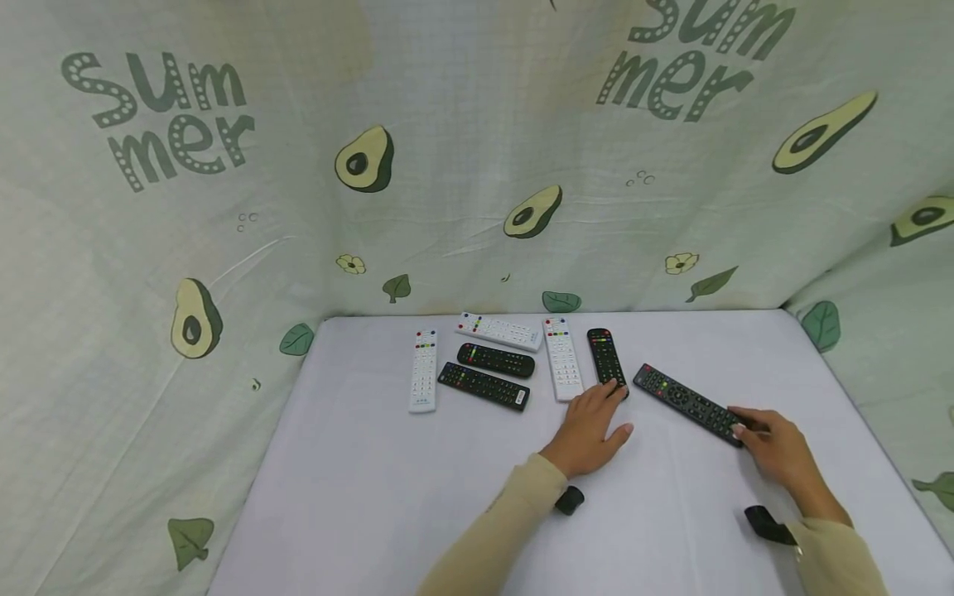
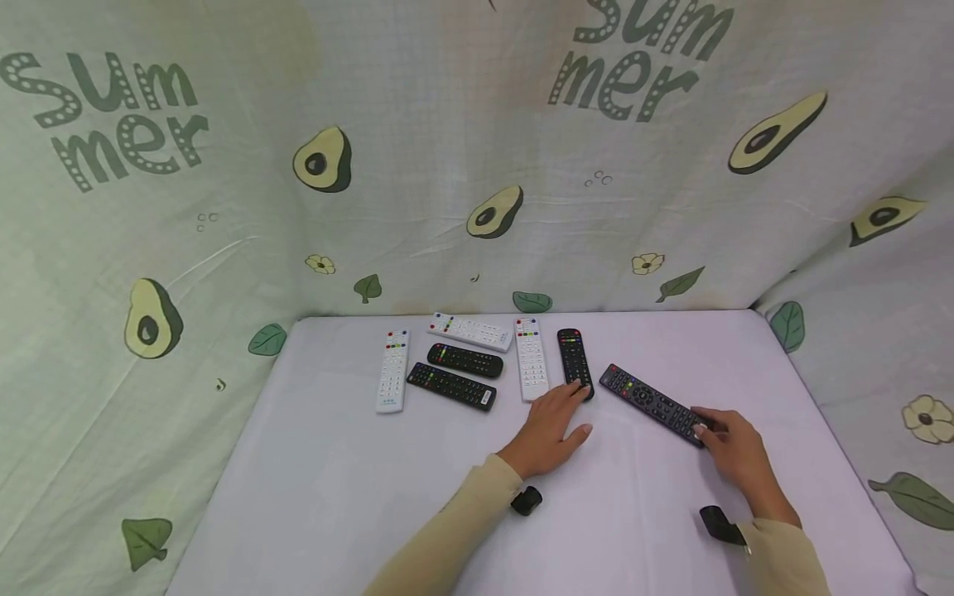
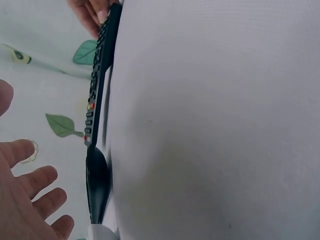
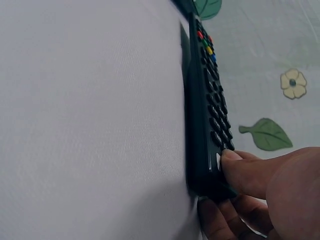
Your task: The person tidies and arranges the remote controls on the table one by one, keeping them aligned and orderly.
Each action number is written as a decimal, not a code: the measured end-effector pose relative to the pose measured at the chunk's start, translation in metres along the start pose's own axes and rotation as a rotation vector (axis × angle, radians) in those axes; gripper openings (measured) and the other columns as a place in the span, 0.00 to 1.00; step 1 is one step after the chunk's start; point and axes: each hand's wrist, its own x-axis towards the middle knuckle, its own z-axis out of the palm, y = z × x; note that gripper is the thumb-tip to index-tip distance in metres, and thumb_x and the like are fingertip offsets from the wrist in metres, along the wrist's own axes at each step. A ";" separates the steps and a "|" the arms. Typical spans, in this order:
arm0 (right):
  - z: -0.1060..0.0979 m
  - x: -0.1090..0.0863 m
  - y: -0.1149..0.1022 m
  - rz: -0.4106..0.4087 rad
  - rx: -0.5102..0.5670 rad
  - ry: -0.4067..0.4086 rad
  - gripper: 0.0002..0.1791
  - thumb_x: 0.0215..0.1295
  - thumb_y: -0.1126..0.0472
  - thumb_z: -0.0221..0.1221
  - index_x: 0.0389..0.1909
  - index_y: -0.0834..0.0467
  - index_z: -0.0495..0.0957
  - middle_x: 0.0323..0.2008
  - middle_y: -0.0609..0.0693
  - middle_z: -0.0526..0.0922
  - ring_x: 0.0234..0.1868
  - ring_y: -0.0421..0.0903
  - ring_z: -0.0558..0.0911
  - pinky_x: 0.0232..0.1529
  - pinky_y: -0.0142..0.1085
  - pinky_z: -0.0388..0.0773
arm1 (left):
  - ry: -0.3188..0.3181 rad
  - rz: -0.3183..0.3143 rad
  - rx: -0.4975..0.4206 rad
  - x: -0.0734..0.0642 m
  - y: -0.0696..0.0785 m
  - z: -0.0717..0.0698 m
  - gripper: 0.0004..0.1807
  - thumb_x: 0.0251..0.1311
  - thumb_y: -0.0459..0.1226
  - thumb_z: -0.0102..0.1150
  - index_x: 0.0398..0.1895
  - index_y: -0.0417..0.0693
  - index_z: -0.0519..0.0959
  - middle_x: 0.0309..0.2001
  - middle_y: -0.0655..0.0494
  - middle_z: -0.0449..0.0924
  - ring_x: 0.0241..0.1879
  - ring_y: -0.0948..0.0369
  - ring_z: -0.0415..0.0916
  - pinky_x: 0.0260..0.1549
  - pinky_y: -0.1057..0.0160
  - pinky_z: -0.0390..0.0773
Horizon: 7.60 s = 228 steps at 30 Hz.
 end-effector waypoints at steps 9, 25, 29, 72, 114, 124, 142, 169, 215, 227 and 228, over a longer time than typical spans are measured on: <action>0.000 -0.009 0.005 -0.022 0.010 0.023 0.19 0.75 0.69 0.59 0.62 0.76 0.76 0.55 0.83 0.75 0.54 0.82 0.77 0.49 0.71 0.78 | -0.032 0.051 0.026 0.012 0.016 0.010 0.32 0.84 0.52 0.41 0.84 0.52 0.59 0.83 0.54 0.58 0.80 0.58 0.57 0.78 0.59 0.60; -0.002 -0.022 0.005 -0.026 -0.011 0.049 0.19 0.71 0.71 0.62 0.59 0.75 0.78 0.55 0.81 0.76 0.53 0.78 0.79 0.49 0.68 0.80 | -0.084 -0.043 -0.010 0.020 0.033 0.026 0.33 0.82 0.53 0.43 0.84 0.51 0.59 0.83 0.52 0.57 0.81 0.59 0.56 0.77 0.62 0.61; -0.002 -0.025 0.008 -0.052 -0.024 0.064 0.18 0.69 0.72 0.65 0.57 0.74 0.80 0.53 0.79 0.78 0.51 0.75 0.80 0.47 0.61 0.83 | -0.085 -0.084 -0.045 0.023 0.034 0.030 0.33 0.82 0.53 0.44 0.83 0.49 0.60 0.83 0.51 0.57 0.82 0.58 0.54 0.78 0.61 0.60; 0.047 -0.058 -0.101 -0.107 0.270 0.010 0.21 0.70 0.63 0.69 0.62 0.63 0.81 0.58 0.63 0.85 0.48 0.16 0.71 0.45 0.16 0.78 | 0.330 -0.272 -0.866 -0.014 -0.027 -0.025 0.21 0.81 0.32 0.48 0.72 0.36 0.73 0.59 0.53 0.69 0.53 0.66 0.73 0.51 0.67 0.86; 0.167 -0.072 -0.229 -0.219 0.716 -0.564 0.48 0.63 0.67 0.73 0.80 0.67 0.57 0.53 0.63 0.77 0.47 0.50 0.82 0.42 0.32 0.87 | 0.445 -0.607 -0.833 -0.107 -0.128 -0.072 0.14 0.78 0.34 0.52 0.57 0.39 0.84 0.55 0.44 0.83 0.40 0.61 0.81 0.36 0.65 0.84; 0.185 -0.071 -0.251 -0.221 0.724 -0.591 0.52 0.57 0.70 0.72 0.80 0.68 0.55 0.53 0.62 0.77 0.48 0.51 0.84 0.42 0.32 0.86 | 0.476 -0.702 -0.747 -0.117 -0.138 -0.080 0.14 0.76 0.34 0.54 0.55 0.37 0.85 0.49 0.45 0.85 0.36 0.62 0.79 0.32 0.67 0.83; 0.204 -0.070 -0.270 -0.246 0.681 -0.583 0.56 0.55 0.72 0.72 0.79 0.78 0.49 0.52 0.62 0.77 0.45 0.50 0.85 0.41 0.33 0.85 | 0.273 -0.664 -0.577 -0.125 -0.129 -0.096 0.25 0.84 0.46 0.41 0.70 0.39 0.75 0.59 0.40 0.80 0.52 0.47 0.79 0.53 0.46 0.80; 0.214 -0.066 -0.296 -0.273 0.529 -0.542 0.59 0.51 0.74 0.75 0.78 0.79 0.50 0.49 0.61 0.72 0.36 0.42 0.78 0.32 0.30 0.81 | 0.113 -0.683 -0.566 -0.124 -0.123 -0.109 0.31 0.85 0.48 0.36 0.78 0.34 0.64 0.74 0.33 0.68 0.73 0.40 0.67 0.74 0.35 0.64; 0.072 0.031 -0.124 0.062 0.300 0.026 0.35 0.75 0.63 0.61 0.74 0.76 0.61 0.62 0.75 0.73 0.59 0.71 0.80 0.56 0.57 0.83 | 0.097 -0.349 -0.584 -0.041 -0.039 -0.074 0.28 0.84 0.47 0.41 0.77 0.42 0.68 0.79 0.42 0.62 0.81 0.45 0.54 0.79 0.39 0.56; 0.089 0.052 -0.124 0.100 0.261 -0.021 0.33 0.76 0.60 0.62 0.71 0.76 0.65 0.59 0.75 0.76 0.58 0.68 0.81 0.54 0.56 0.83 | 0.093 -0.353 -0.649 -0.019 -0.022 -0.049 0.27 0.83 0.47 0.41 0.77 0.45 0.68 0.76 0.44 0.67 0.76 0.46 0.62 0.74 0.41 0.67; 0.090 0.053 -0.124 0.098 0.258 -0.016 0.32 0.76 0.60 0.62 0.71 0.76 0.66 0.59 0.75 0.77 0.57 0.68 0.81 0.54 0.55 0.83 | 0.096 -0.359 -0.659 -0.018 -0.021 -0.047 0.27 0.83 0.47 0.41 0.77 0.46 0.68 0.75 0.43 0.67 0.76 0.46 0.63 0.73 0.41 0.67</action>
